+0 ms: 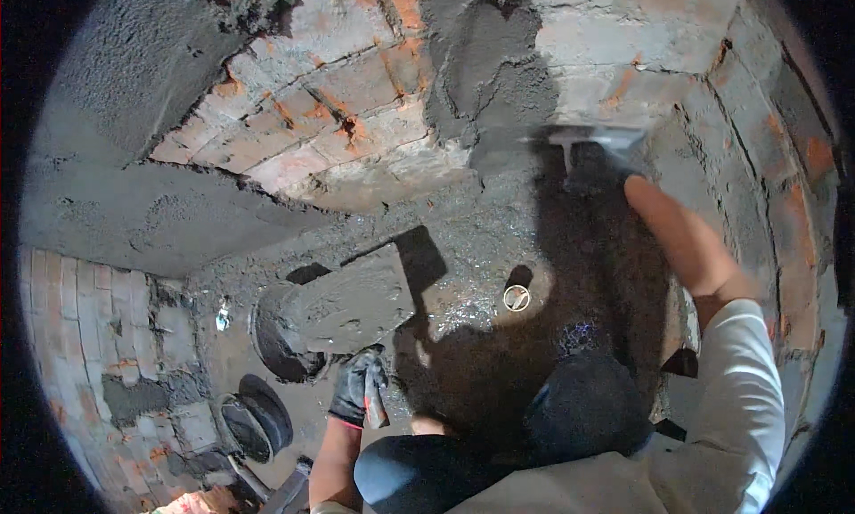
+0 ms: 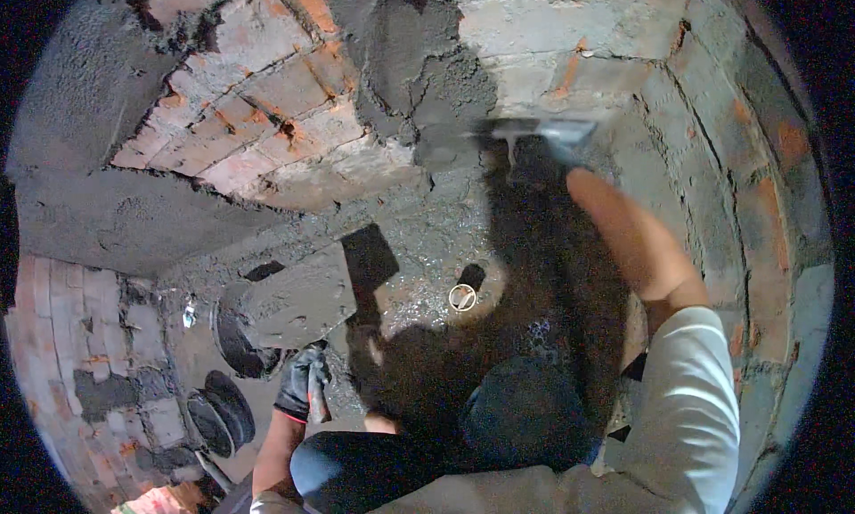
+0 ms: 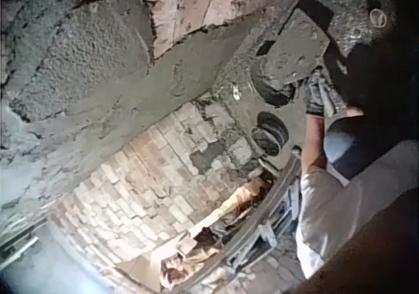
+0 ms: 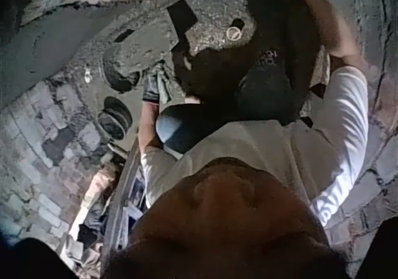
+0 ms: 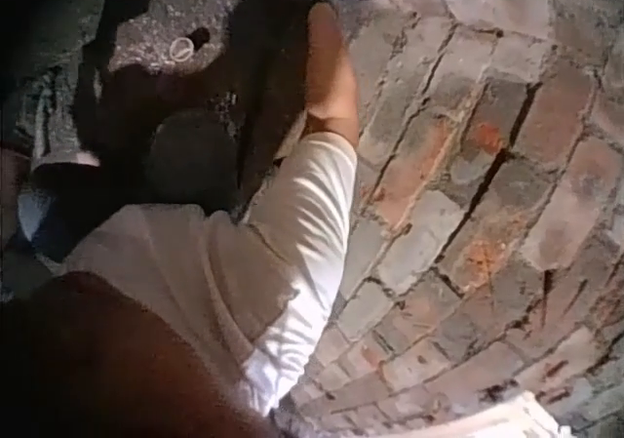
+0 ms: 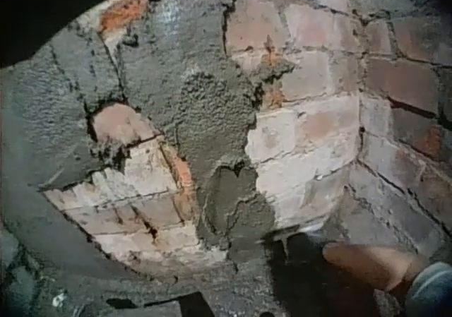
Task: Applying and smoothing cement plaster on a brick wall using a trowel and hawk.
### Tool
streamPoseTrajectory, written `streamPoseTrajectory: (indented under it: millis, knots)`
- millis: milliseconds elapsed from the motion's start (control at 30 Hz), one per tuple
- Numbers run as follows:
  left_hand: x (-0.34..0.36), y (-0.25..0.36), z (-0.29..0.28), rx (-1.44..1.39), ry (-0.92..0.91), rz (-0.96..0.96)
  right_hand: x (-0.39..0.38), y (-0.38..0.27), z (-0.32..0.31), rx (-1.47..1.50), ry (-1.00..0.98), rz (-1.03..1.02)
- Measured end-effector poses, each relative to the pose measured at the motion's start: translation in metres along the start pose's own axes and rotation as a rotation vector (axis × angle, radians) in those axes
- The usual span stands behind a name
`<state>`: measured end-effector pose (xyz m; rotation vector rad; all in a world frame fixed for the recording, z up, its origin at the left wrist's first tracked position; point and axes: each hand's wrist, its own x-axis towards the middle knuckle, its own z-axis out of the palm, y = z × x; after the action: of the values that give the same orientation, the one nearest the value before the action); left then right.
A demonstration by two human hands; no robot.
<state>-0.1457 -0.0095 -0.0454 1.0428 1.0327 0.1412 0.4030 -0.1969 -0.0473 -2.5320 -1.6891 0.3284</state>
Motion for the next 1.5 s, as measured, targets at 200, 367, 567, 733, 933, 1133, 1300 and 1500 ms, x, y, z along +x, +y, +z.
streamPoseTrajectory:
  millis: [200, 367, 567, 733, 933, 1133, 1300, 1500]
  knots:
    - [-0.027, 0.003, -0.015, -0.093, -0.013, -0.023, -0.03, 0.004, 0.061, 0.035, 0.071, 0.184]
    - [-0.047, -0.023, -0.059, -0.198, 0.035, -0.157, -0.078, -0.073, 0.04, 0.073, 0.328, 0.453]
    - [0.015, 0.018, 0.02, 0.385, -0.316, -0.046, -0.065, -0.15, 0.018, -0.01, 0.404, 0.208]
    - [0.108, -0.007, 0.121, -0.229, -0.591, -0.387, -0.068, -0.154, 0.109, 1.366, -0.038, 0.17]
    - [0.134, -0.019, 0.13, -0.236, -0.611, -0.485, -0.069, -0.103, 0.069, 0.119, 0.081, 0.336]
    - [0.157, -0.019, 0.191, -0.36, -0.832, -0.48, -0.001, -0.014, 0.078, -0.18, 0.238, 0.093]
    - [0.172, -0.02, 0.229, -0.594, -0.766, -0.516, 0.028, -0.028, 0.104, -0.142, 0.135, 0.088]
    - [0.167, -0.013, 0.222, -0.493, -0.585, -0.478, 0.019, -0.052, 0.094, -0.055, 0.067, 0.016]
